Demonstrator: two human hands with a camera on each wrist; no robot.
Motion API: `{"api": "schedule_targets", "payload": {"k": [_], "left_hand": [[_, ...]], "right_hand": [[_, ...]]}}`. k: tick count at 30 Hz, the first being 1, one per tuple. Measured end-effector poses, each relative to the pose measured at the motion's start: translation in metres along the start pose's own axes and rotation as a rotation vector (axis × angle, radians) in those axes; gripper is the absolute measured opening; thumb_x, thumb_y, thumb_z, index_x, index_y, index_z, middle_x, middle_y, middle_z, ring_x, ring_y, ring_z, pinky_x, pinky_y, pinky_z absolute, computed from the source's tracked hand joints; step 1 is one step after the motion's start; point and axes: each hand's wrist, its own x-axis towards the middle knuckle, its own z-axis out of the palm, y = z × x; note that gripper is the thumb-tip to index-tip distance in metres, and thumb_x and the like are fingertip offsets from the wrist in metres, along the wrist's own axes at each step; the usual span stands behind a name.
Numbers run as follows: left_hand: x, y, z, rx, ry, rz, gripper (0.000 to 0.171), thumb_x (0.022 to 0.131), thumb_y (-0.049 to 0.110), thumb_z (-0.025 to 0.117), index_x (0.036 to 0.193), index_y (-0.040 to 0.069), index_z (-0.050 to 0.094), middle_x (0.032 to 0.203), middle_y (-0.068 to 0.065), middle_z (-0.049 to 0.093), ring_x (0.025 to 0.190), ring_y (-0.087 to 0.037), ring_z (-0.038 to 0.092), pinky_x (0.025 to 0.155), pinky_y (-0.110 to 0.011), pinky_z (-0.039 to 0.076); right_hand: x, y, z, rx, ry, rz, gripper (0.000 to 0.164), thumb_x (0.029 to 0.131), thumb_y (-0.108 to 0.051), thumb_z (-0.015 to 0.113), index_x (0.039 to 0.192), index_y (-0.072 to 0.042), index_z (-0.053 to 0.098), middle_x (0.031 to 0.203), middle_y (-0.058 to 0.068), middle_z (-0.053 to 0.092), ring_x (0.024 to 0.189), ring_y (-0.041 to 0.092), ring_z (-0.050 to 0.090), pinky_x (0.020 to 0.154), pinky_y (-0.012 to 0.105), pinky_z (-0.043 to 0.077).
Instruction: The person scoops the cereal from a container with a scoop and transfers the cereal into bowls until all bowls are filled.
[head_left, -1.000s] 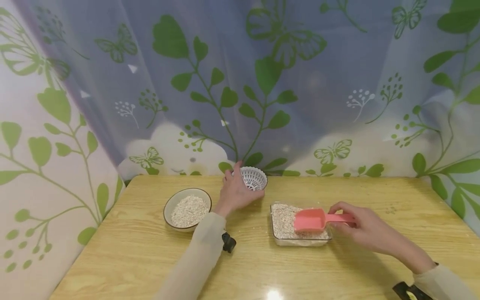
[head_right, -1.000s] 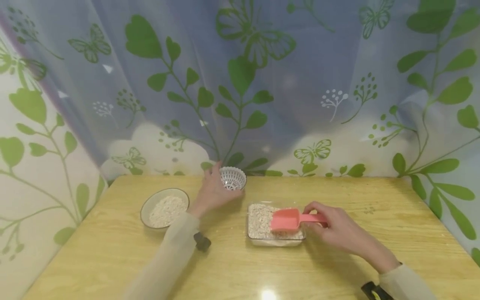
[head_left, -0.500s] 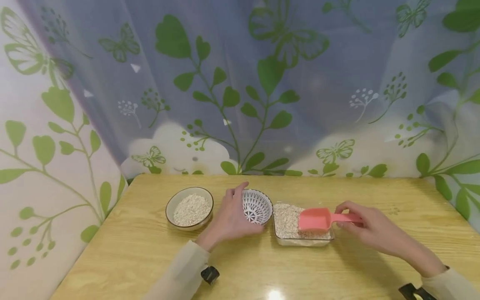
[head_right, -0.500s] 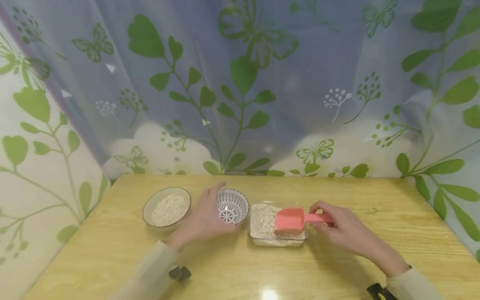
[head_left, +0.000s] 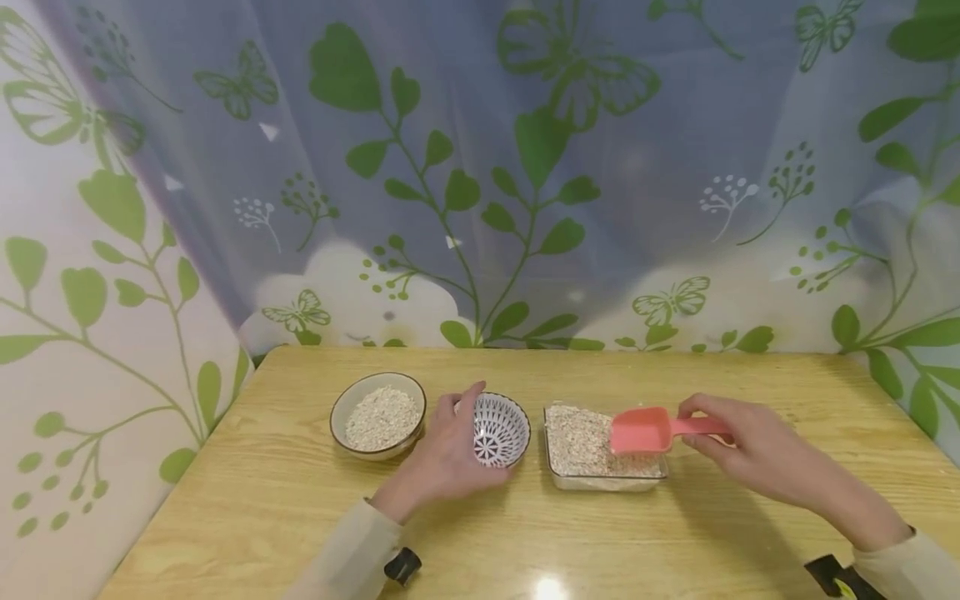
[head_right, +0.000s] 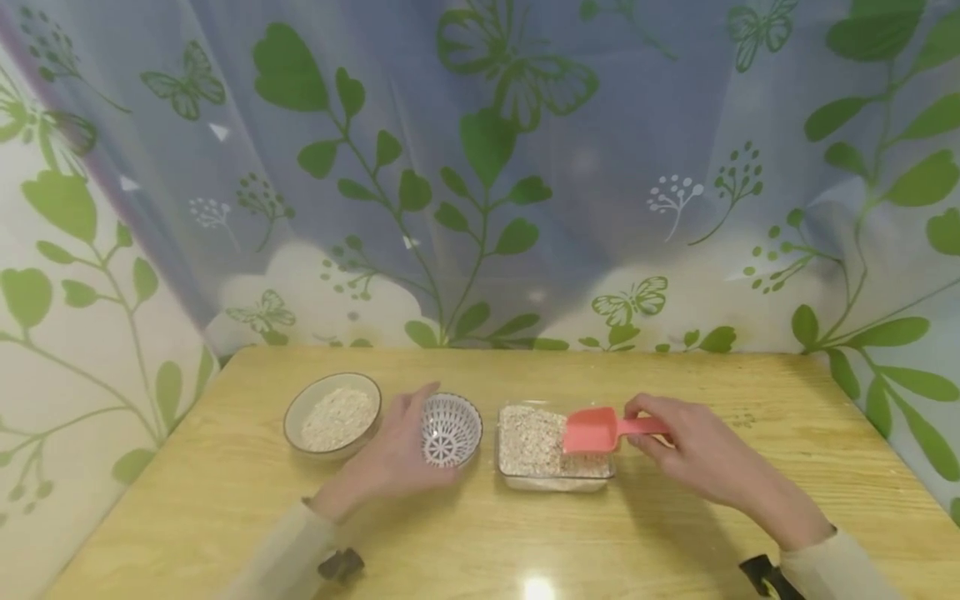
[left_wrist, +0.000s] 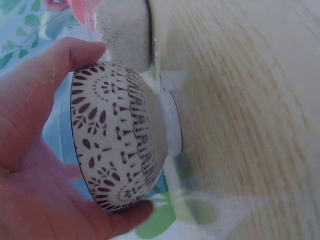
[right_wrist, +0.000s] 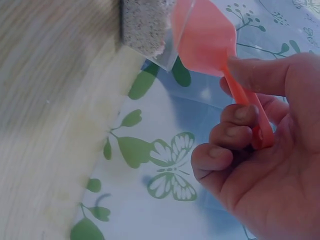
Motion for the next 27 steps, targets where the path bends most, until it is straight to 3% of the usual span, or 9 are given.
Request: {"api": "schedule_targets", "payload": {"k": [4,7,10,13,16,22,27], "left_hand": [[-0.001,0.009,-0.003,0.068,0.055,0.193,0.112,0.071,0.043,0.088,0.16,0.016,0.027,0.158,-0.022,0.032,0.145,-0.044,0.036,0.11,-0.064,0.045],[-0.002,0.023,-0.005,0.045,0.058,0.267,0.108,0.076,0.046,0.086,0.161,0.02,0.025,0.16,-0.016,0.033,0.146,-0.037,0.037,0.113,-0.061,0.044],[-0.002,0.038,-0.008,0.007,0.002,0.267,0.11,0.078,0.05,0.084,0.164,0.026,0.02,0.161,-0.011,0.034,0.145,-0.031,0.04,0.11,-0.054,0.048],[0.004,0.048,-0.008,0.053,-0.08,0.269,0.118,0.076,0.054,0.085,0.165,0.027,0.013,0.163,-0.011,0.033,0.149,-0.03,0.036,0.111,-0.052,0.049],[0.012,0.054,-0.004,0.128,-0.143,0.288,0.125,0.073,0.055,0.088,0.166,0.023,0.011,0.164,-0.012,0.032,0.153,-0.032,0.031,0.116,-0.052,0.044],[0.026,0.058,0.009,0.195,-0.212,0.276,0.126,0.07,0.055,0.09,0.166,0.023,0.014,0.164,-0.012,0.037,0.152,-0.03,0.036,0.121,-0.051,0.038],[0.031,0.059,0.013,0.195,-0.247,0.264,0.126,0.071,0.055,0.09,0.166,0.026,0.013,0.164,-0.012,0.038,0.15,-0.03,0.039,0.122,-0.05,0.036]], "right_hand": [[0.002,0.0,-0.004,-0.029,-0.011,-0.016,0.021,0.092,-0.013,0.076,0.109,-0.021,0.067,0.1,-0.006,0.073,0.066,-0.003,0.045,0.056,0.021,0.038],[0.005,-0.002,-0.007,-0.041,-0.026,-0.059,0.02,0.091,-0.013,0.076,0.107,-0.022,0.067,0.095,-0.01,0.07,0.066,-0.004,0.044,0.056,0.02,0.037],[0.01,-0.007,-0.012,-0.071,-0.023,-0.116,0.02,0.089,-0.012,0.077,0.104,-0.022,0.067,0.091,-0.012,0.071,0.066,-0.006,0.048,0.057,0.02,0.04],[0.015,-0.014,-0.017,-0.08,-0.032,-0.122,0.019,0.09,-0.014,0.077,0.104,-0.023,0.067,0.089,-0.013,0.071,0.066,-0.005,0.05,0.058,0.021,0.041],[0.019,-0.022,-0.015,-0.012,-0.064,-0.086,0.017,0.094,-0.017,0.074,0.108,-0.024,0.067,0.088,-0.013,0.069,0.065,-0.003,0.05,0.058,0.021,0.041],[0.027,-0.027,0.012,0.119,-0.07,-0.105,0.018,0.095,-0.017,0.072,0.112,-0.023,0.067,0.102,-0.006,0.073,0.074,-0.002,0.056,0.062,0.022,0.048],[0.027,-0.022,0.028,0.129,-0.027,-0.173,0.02,0.091,-0.011,0.076,0.108,-0.021,0.07,0.104,-0.005,0.076,0.087,0.006,0.07,0.068,0.025,0.057]]}}
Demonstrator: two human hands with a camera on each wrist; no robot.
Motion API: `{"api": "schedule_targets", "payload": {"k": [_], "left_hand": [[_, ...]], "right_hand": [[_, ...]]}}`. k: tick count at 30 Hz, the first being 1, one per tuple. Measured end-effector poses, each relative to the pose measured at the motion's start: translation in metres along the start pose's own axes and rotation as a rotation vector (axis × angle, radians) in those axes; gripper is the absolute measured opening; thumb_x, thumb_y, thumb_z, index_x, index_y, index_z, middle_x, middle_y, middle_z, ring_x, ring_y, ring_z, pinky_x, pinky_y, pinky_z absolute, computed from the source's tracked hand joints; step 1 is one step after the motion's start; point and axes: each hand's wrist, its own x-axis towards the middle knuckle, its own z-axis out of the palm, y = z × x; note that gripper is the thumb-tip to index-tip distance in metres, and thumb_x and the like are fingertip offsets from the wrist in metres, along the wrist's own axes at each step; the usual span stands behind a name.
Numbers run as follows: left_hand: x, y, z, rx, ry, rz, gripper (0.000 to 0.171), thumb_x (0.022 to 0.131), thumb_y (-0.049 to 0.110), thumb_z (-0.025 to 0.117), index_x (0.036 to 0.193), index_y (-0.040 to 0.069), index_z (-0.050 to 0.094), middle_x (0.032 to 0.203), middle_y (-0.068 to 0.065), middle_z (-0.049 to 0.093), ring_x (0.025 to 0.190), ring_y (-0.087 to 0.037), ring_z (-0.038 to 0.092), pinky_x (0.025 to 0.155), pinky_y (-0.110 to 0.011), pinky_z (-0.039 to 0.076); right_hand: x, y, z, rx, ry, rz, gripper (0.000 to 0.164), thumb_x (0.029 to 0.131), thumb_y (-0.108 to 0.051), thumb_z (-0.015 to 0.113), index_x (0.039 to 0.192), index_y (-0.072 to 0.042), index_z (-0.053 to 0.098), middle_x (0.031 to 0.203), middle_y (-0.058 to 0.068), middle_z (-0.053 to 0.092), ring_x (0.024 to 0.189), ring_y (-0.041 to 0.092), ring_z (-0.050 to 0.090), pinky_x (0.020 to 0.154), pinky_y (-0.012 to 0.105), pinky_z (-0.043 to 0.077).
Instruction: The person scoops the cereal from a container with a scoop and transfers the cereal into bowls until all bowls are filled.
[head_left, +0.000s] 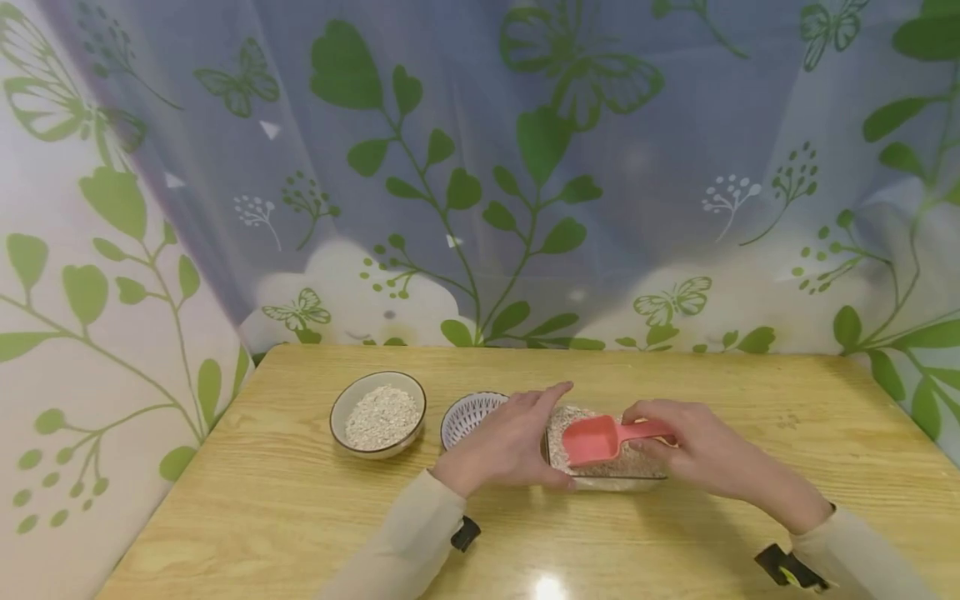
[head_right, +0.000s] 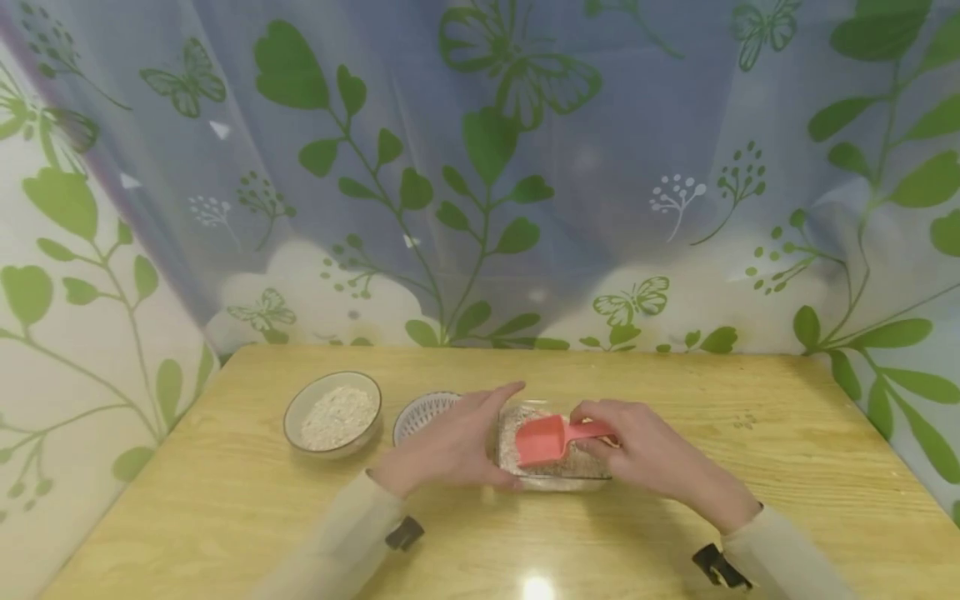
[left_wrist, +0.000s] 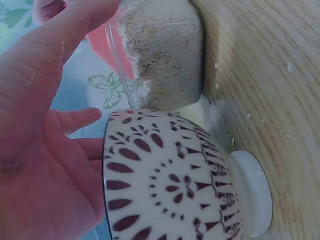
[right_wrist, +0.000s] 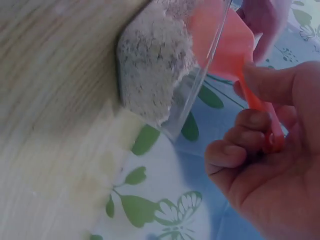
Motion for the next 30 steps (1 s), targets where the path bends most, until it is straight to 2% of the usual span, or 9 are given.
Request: {"api": "schedule_targets", "payload": {"k": [4,8,11,14,18,21,23,28,30], "left_hand": [[0.002,0.005,-0.001,-0.001,-0.003,0.01,0.123,0.072,0.053,0.089,0.165,0.024,0.014,0.162,-0.012,0.041,0.149,-0.03,0.041,0.122,-0.049,0.037],[0.005,0.014,0.002,0.016,0.002,0.032,0.119,0.075,0.051,0.088,0.165,0.017,0.018,0.16,-0.014,0.043,0.147,-0.03,0.044,0.121,-0.045,0.039],[0.008,0.023,0.008,0.036,0.005,0.016,0.118,0.076,0.053,0.087,0.164,0.016,0.018,0.16,-0.015,0.043,0.146,-0.03,0.046,0.12,-0.043,0.041],[0.011,0.031,0.015,0.017,0.001,-0.037,0.12,0.077,0.053,0.086,0.165,0.016,0.013,0.163,-0.017,0.037,0.147,-0.034,0.043,0.119,-0.045,0.042],[0.011,0.04,0.026,-0.112,0.017,-0.131,0.124,0.079,0.05,0.086,0.166,0.013,0.005,0.168,-0.02,0.022,0.152,-0.037,0.033,0.121,-0.049,0.039],[0.01,0.044,0.032,-0.223,0.048,-0.186,0.127,0.079,0.049,0.086,0.165,0.008,0.003,0.169,-0.022,0.017,0.155,-0.038,0.026,0.123,-0.049,0.036],[0.011,0.046,0.036,-0.261,0.064,-0.218,0.129,0.077,0.051,0.087,0.164,0.005,0.002,0.168,-0.024,0.018,0.156,-0.039,0.024,0.124,-0.048,0.035],[0.013,0.048,0.043,-0.267,0.064,-0.294,0.135,0.075,0.054,0.088,0.164,0.002,0.001,0.169,-0.024,0.018,0.157,-0.04,0.021,0.125,-0.049,0.033],[0.014,0.047,0.046,-0.276,0.054,-0.316,0.137,0.074,0.055,0.088,0.164,0.003,0.0,0.17,-0.023,0.015,0.157,-0.041,0.018,0.125,-0.05,0.031]], "right_hand": [[-0.004,0.005,-0.007,-0.09,0.01,-0.017,0.02,0.088,-0.011,0.078,0.1,-0.024,0.071,0.097,-0.01,0.076,0.086,0.011,0.072,0.068,0.028,0.057],[-0.01,0.007,-0.018,-0.167,-0.002,0.028,0.02,0.088,-0.012,0.078,0.101,-0.026,0.07,0.097,-0.013,0.074,0.087,0.01,0.071,0.069,0.029,0.056],[-0.016,0.006,-0.028,-0.196,0.007,0.049,0.022,0.087,-0.011,0.079,0.103,-0.025,0.071,0.098,-0.013,0.074,0.085,0.005,0.068,0.066,0.026,0.052],[-0.02,0.005,-0.04,-0.263,0.048,0.024,0.026,0.084,-0.009,0.081,0.101,-0.025,0.07,0.095,-0.014,0.073,0.079,-0.001,0.063,0.061,0.023,0.048],[-0.023,0.003,-0.052,-0.352,0.058,-0.004,0.029,0.08,-0.01,0.083,0.097,-0.028,0.069,0.09,-0.018,0.07,0.074,-0.001,0.061,0.059,0.024,0.046],[-0.024,-0.001,-0.058,-0.383,0.018,0.016,0.025,0.081,-0.013,0.084,0.094,-0.028,0.069,0.086,-0.018,0.067,0.072,0.001,0.062,0.059,0.025,0.047],[-0.023,-0.005,-0.059,-0.396,-0.019,0.05,0.022,0.082,-0.015,0.083,0.093,-0.027,0.07,0.084,-0.018,0.066,0.071,0.002,0.061,0.059,0.027,0.047],[-0.021,-0.012,-0.053,-0.373,-0.105,0.143,0.015,0.085,-0.016,0.079,0.096,-0.021,0.07,0.088,-0.01,0.071,0.072,0.007,0.063,0.06,0.029,0.05],[-0.021,-0.013,-0.049,-0.362,-0.117,0.153,0.015,0.085,-0.016,0.079,0.097,-0.019,0.07,0.09,-0.007,0.072,0.073,0.009,0.064,0.061,0.031,0.051]]}}
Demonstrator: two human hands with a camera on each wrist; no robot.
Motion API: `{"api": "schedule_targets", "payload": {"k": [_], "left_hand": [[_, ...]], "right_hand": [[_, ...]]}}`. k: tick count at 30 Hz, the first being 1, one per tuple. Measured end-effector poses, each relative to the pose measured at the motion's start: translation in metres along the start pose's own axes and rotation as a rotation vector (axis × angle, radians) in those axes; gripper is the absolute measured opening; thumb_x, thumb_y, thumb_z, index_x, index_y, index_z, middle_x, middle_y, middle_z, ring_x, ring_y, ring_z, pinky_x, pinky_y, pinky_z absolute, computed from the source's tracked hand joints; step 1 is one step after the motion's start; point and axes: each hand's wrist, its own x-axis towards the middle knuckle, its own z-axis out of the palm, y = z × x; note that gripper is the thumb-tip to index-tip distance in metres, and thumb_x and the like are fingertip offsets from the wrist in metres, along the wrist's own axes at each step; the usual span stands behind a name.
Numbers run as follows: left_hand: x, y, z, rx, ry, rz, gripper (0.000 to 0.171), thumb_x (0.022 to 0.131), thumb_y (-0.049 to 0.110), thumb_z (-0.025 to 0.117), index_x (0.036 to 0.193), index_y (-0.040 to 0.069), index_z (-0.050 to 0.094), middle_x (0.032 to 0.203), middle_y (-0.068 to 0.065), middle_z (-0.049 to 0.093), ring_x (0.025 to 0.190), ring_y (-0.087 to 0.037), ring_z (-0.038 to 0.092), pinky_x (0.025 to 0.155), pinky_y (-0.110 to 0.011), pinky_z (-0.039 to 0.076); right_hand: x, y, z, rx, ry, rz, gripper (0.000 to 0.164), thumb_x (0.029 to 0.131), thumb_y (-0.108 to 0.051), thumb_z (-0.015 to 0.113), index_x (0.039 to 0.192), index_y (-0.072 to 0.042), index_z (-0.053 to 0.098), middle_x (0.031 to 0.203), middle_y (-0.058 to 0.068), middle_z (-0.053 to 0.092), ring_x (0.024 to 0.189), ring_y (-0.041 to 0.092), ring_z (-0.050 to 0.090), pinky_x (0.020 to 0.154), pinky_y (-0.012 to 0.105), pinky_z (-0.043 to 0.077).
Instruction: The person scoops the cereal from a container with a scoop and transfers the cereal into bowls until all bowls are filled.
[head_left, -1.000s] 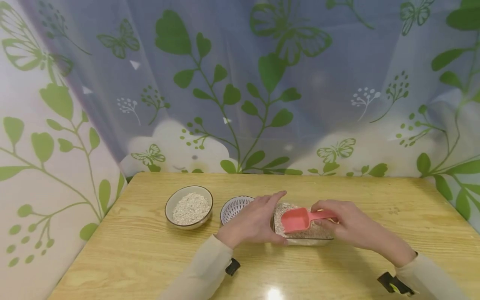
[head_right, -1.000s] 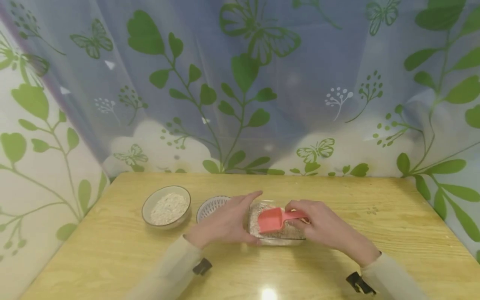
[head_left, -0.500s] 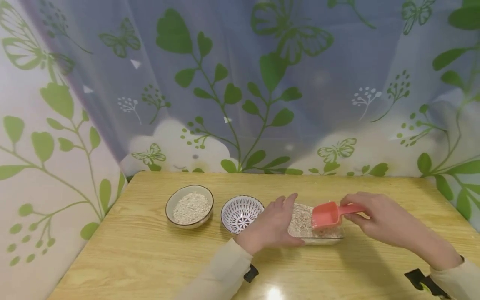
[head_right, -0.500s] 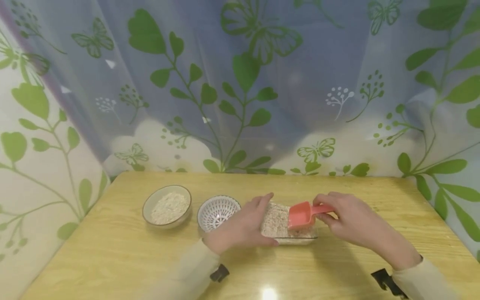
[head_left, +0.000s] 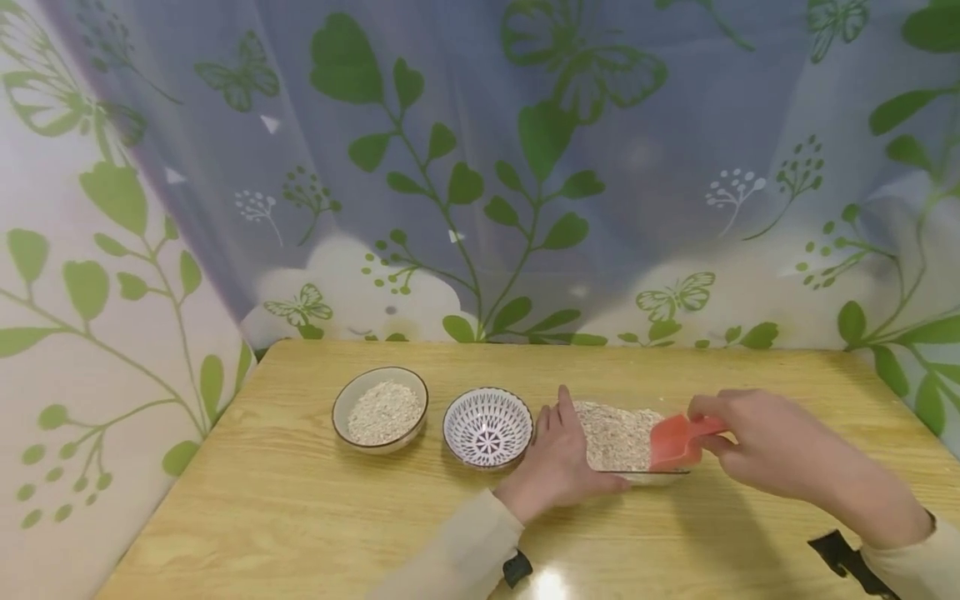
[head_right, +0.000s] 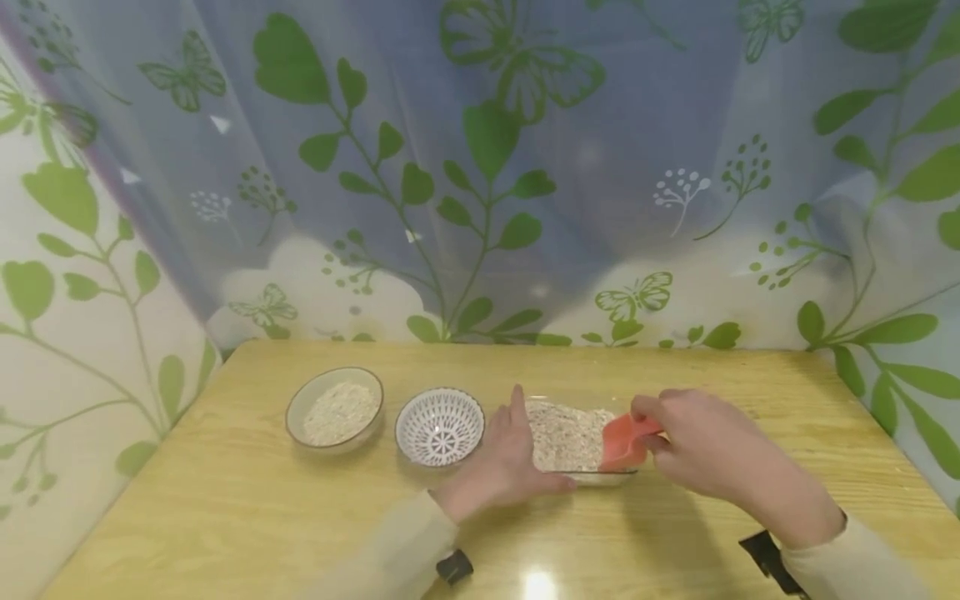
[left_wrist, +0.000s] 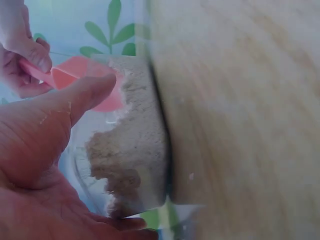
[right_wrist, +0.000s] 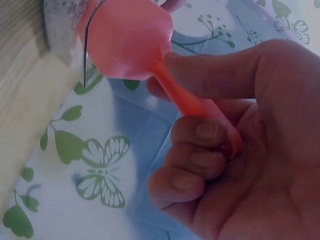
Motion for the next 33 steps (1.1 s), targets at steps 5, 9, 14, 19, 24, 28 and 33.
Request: {"api": "schedule_targets", "payload": {"k": [5,9,14,19,24,28,33], "left_hand": [[0.003,-0.004,0.004,-0.072,-0.015,-0.048,0.139,0.071,0.055,0.09,0.165,0.009,-0.002,0.17,-0.022,0.014,0.159,-0.038,0.015,0.125,-0.054,0.029],[0.006,-0.007,0.005,-0.141,-0.014,-0.065,0.14,0.069,0.054,0.091,0.165,0.014,-0.002,0.17,-0.024,0.015,0.159,-0.036,0.017,0.124,-0.056,0.03],[0.008,-0.01,0.007,-0.19,-0.015,-0.065,0.14,0.068,0.055,0.091,0.166,0.016,-0.002,0.169,-0.024,0.017,0.157,-0.037,0.021,0.124,-0.056,0.031],[0.009,-0.013,0.008,-0.215,-0.012,-0.05,0.138,0.069,0.055,0.091,0.166,0.017,0.0,0.169,-0.023,0.019,0.155,-0.038,0.026,0.123,-0.055,0.034],[0.009,-0.014,0.007,-0.222,-0.02,-0.038,0.137,0.069,0.055,0.092,0.166,0.018,0.002,0.169,-0.023,0.021,0.154,-0.038,0.029,0.122,-0.055,0.036],[0.01,-0.013,0.007,-0.213,-0.027,-0.042,0.137,0.069,0.055,0.092,0.165,0.018,0.001,0.168,-0.023,0.021,0.154,-0.037,0.029,0.121,-0.055,0.036],[0.011,-0.013,0.006,-0.191,-0.029,-0.019,0.137,0.07,0.056,0.09,0.165,0.017,0.0,0.168,-0.024,0.023,0.154,-0.037,0.029,0.121,-0.054,0.037]], "right_hand": [[0.002,-0.004,0.01,0.003,-0.002,0.011,0.016,0.085,-0.014,0.079,0.097,-0.018,0.069,0.088,-0.005,0.07,0.07,0.007,0.059,0.058,0.029,0.047],[0.001,-0.003,0.017,0.008,0.017,0.029,0.018,0.085,-0.013,0.078,0.099,-0.019,0.069,0.088,-0.007,0.069,0.067,0.004,0.054,0.055,0.026,0.043],[-0.001,0.008,0.033,0.036,0.084,0.011,0.022,0.085,-0.013,0.08,0.104,-0.021,0.07,0.09,-0.009,0.071,0.07,0.005,0.059,0.058,0.026,0.045],[-0.001,0.025,0.052,0.09,0.195,-0.063,0.026,0.085,-0.016,0.082,0.108,-0.02,0.07,0.099,-0.008,0.074,0.083,0.015,0.07,0.067,0.032,0.054],[0.001,0.032,0.069,0.126,0.279,-0.134,0.031,0.084,-0.013,0.082,0.113,-0.019,0.071,0.106,-0.007,0.073,0.092,0.017,0.071,0.073,0.034,0.058],[0.004,0.032,0.077,0.137,0.307,-0.171,0.036,0.083,-0.008,0.081,0.115,-0.02,0.069,0.108,-0.007,0.072,0.095,0.014,0.069,0.074,0.033,0.057],[0.008,0.026,0.081,0.139,0.322,-0.192,0.038,0.082,-0.007,0.081,0.116,-0.02,0.069,0.106,-0.009,0.07,0.093,0.012,0.066,0.073,0.032,0.056]]}}
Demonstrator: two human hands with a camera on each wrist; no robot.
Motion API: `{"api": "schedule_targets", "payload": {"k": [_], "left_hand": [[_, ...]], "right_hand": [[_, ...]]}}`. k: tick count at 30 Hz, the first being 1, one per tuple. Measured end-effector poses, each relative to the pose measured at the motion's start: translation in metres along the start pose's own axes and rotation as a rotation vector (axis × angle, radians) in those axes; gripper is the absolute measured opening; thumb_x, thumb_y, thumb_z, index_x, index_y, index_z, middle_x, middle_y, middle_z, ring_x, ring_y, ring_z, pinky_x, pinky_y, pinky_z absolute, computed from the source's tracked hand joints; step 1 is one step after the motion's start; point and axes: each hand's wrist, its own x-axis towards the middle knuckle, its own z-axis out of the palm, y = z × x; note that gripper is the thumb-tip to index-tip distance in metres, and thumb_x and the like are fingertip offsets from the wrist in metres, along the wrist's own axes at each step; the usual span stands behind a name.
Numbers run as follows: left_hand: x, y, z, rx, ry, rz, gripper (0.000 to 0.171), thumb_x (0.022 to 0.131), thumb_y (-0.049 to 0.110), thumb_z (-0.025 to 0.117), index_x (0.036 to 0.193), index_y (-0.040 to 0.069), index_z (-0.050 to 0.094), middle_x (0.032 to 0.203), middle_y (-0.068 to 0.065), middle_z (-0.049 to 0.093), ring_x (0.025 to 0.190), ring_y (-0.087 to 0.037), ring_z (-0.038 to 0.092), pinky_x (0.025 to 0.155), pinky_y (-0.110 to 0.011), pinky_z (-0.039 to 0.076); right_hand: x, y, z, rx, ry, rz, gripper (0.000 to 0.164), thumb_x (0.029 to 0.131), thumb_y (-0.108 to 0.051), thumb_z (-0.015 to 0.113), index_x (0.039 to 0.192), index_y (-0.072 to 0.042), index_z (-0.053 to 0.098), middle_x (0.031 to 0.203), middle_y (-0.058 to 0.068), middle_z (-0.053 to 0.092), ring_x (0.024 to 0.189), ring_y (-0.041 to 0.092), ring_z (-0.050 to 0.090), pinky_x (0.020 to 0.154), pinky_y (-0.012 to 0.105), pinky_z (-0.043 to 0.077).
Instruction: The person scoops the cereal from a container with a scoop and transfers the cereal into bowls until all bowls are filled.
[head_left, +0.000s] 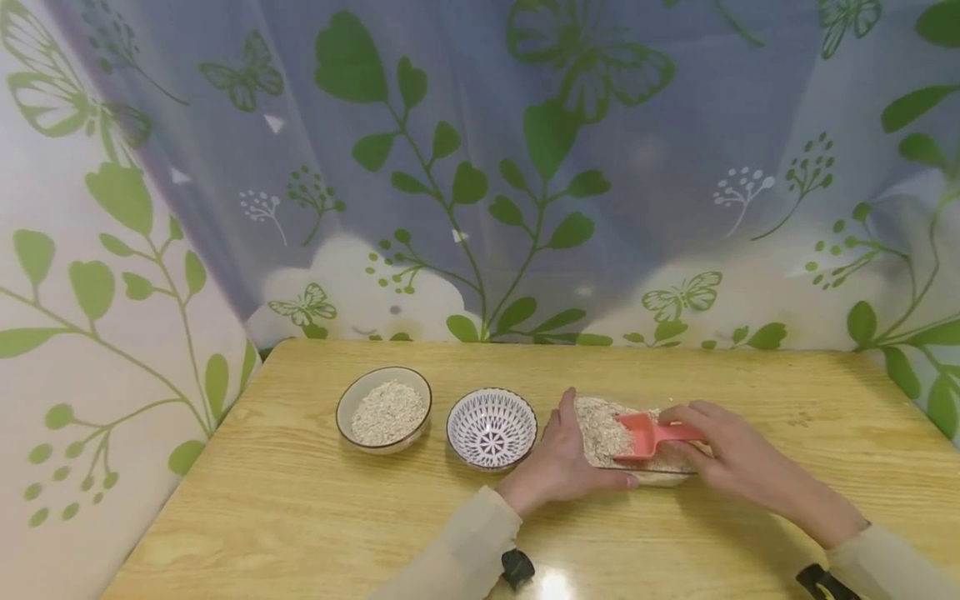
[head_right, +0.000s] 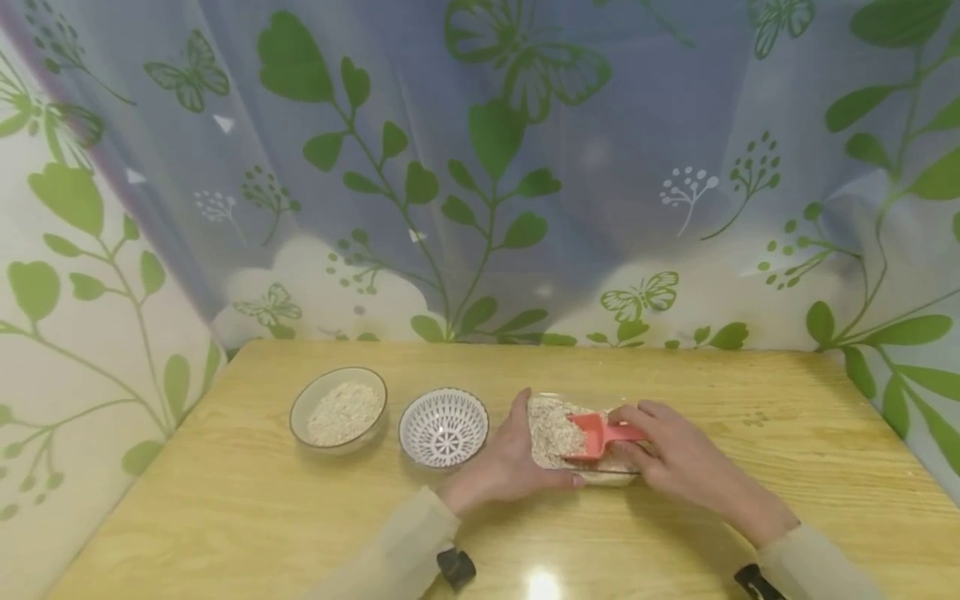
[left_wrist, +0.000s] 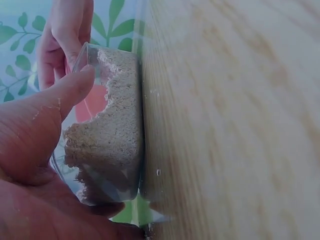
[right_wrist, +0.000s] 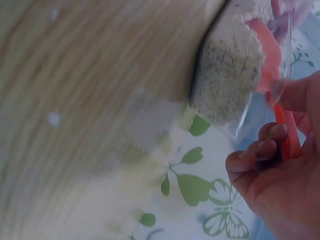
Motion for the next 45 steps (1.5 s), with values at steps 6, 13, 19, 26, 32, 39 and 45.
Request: {"api": "schedule_targets", "payload": {"k": [6,13,19,26,32,39,45], "left_hand": [[0.002,0.002,0.0,0.024,0.005,0.012,0.136,0.07,0.056,0.09,0.165,0.014,0.001,0.166,-0.023,0.026,0.153,-0.036,0.032,0.12,-0.051,0.039],[0.001,0.001,0.001,0.027,0.001,0.001,0.137,0.07,0.058,0.089,0.165,0.015,0.0,0.167,-0.023,0.024,0.155,-0.035,0.029,0.122,-0.052,0.037],[0.0,0.001,-0.001,0.001,-0.015,-0.011,0.138,0.071,0.059,0.088,0.165,0.017,-0.003,0.169,-0.022,0.019,0.157,-0.035,0.024,0.123,-0.053,0.034],[-0.001,0.001,-0.001,-0.009,-0.014,-0.014,0.138,0.071,0.058,0.089,0.165,0.018,-0.003,0.17,-0.021,0.019,0.157,-0.033,0.024,0.123,-0.052,0.035],[-0.002,0.003,-0.002,0.0,0.003,-0.001,0.14,0.071,0.055,0.09,0.165,0.018,-0.006,0.17,-0.023,0.014,0.158,-0.034,0.019,0.125,-0.052,0.031],[-0.006,0.013,-0.007,-0.023,0.053,0.043,0.138,0.072,0.054,0.09,0.165,0.02,-0.006,0.171,-0.019,0.012,0.158,-0.034,0.018,0.125,-0.052,0.031],[-0.014,0.019,-0.026,-0.102,0.086,0.083,0.13,0.077,0.053,0.086,0.165,0.026,-0.005,0.172,-0.012,0.013,0.156,-0.034,0.025,0.12,-0.056,0.037]], "right_hand": [[0.001,-0.002,0.005,0.001,0.016,0.004,0.04,0.08,-0.005,0.082,0.115,-0.021,0.068,0.109,-0.005,0.07,0.095,0.014,0.065,0.075,0.035,0.057],[-0.005,-0.003,-0.001,0.132,-0.038,0.185,0.029,0.092,-0.013,0.075,0.119,-0.022,0.068,0.119,0.001,0.073,0.109,0.016,0.066,0.085,0.04,0.059],[-0.013,0.005,-0.008,0.344,-0.056,0.303,0.026,0.098,-0.01,0.067,0.121,-0.021,0.063,0.104,-0.002,0.073,0.088,0.0,0.063,0.068,0.024,0.05],[-0.019,0.011,-0.008,0.522,0.056,0.3,0.027,0.098,0.005,0.06,0.122,-0.006,0.058,0.077,-0.003,0.056,0.058,0.007,0.047,0.048,0.027,0.038],[-0.02,0.009,-0.009,0.528,0.131,0.36,0.024,0.1,0.002,0.059,0.123,-0.006,0.057,0.077,-0.01,0.051,0.051,0.012,0.037,0.041,0.029,0.032],[-0.018,0.006,-0.009,0.556,0.15,0.379,0.025,0.101,0.002,0.058,0.125,-0.006,0.056,0.082,-0.01,0.053,0.053,0.012,0.04,0.043,0.031,0.033],[-0.014,0.002,-0.01,0.539,0.159,0.381,0.024,0.101,-0.001,0.059,0.124,-0.006,0.057,0.082,-0.01,0.054,0.057,0.012,0.042,0.047,0.032,0.034]]}}
